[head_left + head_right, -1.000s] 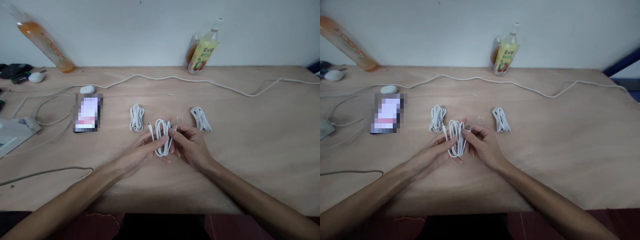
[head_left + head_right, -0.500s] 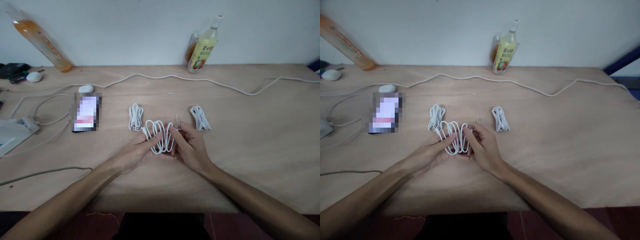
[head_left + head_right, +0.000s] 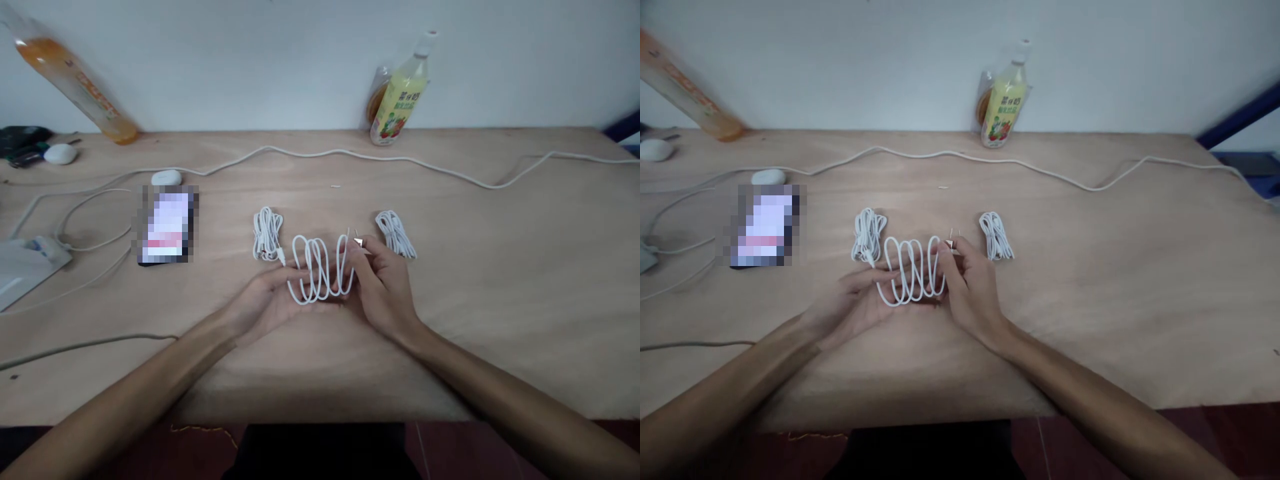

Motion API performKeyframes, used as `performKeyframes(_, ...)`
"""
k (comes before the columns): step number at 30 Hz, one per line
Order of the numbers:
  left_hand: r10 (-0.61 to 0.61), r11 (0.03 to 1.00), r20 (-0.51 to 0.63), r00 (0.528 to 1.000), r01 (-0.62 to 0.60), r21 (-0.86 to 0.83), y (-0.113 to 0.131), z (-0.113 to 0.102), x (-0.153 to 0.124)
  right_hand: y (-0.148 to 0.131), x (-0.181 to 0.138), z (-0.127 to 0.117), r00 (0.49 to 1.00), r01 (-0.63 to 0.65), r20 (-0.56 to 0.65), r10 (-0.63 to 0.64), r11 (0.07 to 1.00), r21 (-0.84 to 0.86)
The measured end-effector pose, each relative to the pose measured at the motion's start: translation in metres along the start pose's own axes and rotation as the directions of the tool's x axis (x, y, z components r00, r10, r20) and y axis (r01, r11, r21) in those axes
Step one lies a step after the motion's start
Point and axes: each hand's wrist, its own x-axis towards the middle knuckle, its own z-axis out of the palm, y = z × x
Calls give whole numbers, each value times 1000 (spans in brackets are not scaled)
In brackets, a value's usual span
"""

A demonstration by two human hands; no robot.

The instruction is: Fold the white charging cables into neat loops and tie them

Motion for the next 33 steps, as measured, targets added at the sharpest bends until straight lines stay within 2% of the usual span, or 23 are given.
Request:
performKeyframes(6, 7, 1000, 7, 1000, -7, -14, 2, -2, 1, -1, 4, 0, 999, 11, -37, -12, 1000, -24)
performKeyframes(16, 38, 998, -6, 999, -39, -51, 3, -3, 3, -5, 8, -2, 994, -61, 89, 58, 998, 32)
performKeyframes(22, 124, 991, -120, 985, -116, 71, 2, -1, 5, -4, 8, -5, 983, -31, 183, 26, 999, 23)
performKeyframes(25, 146, 985, -125, 981, -133, 107, 0, -1, 4, -6, 9, -9, 973, -52, 224, 48, 999, 10)
performKeyframes(29, 144, 986, -76, 987, -136, 96, 1, 0, 2, -6, 9, -13, 977, -39, 211, 39, 999, -5)
performKeyframes(33, 98, 993, -87, 991, -92, 68, 1, 3, 1, -3, 9, -16, 983, 15, 183, -11, 1000, -22)
